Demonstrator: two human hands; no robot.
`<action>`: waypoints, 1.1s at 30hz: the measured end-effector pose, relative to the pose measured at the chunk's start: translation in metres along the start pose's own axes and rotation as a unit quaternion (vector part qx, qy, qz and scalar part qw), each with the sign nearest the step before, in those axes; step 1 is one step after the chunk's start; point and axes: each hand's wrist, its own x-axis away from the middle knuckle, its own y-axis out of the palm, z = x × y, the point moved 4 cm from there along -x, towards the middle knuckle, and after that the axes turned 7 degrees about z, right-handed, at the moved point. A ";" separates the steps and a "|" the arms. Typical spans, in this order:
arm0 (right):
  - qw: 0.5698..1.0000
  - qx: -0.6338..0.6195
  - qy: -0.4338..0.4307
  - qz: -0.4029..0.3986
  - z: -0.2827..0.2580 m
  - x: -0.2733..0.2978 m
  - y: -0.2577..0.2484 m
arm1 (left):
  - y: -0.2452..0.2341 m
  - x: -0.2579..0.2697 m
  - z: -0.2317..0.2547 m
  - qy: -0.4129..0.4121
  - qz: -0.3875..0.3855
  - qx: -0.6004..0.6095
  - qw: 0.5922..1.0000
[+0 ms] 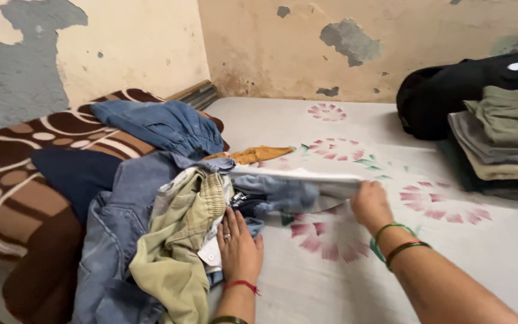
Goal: The person folds several garments on a bed, including a pair of blue shorts, a striped shirt, and a light blue t-shirt. Each item is smoothed, folded into a compact rectangle, and placed on a growing stack of folded clothes.
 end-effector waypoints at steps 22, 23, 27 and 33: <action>0.916 -0.284 0.234 -0.158 0.047 0.175 -0.210 | -0.046 0.123 0.151 0.117 -0.073 0.433 0.891; 0.919 -0.297 0.197 -0.167 0.032 0.185 -0.224 | -0.054 0.139 0.168 0.119 -0.096 0.464 0.873; 0.890 -0.406 0.110 -0.177 -0.008 0.224 -0.276 | -0.071 0.191 0.199 0.084 -0.153 0.499 0.849; 0.744 -0.577 0.289 -0.171 0.001 0.252 -0.292 | -0.043 0.201 0.183 0.017 -0.113 0.572 0.812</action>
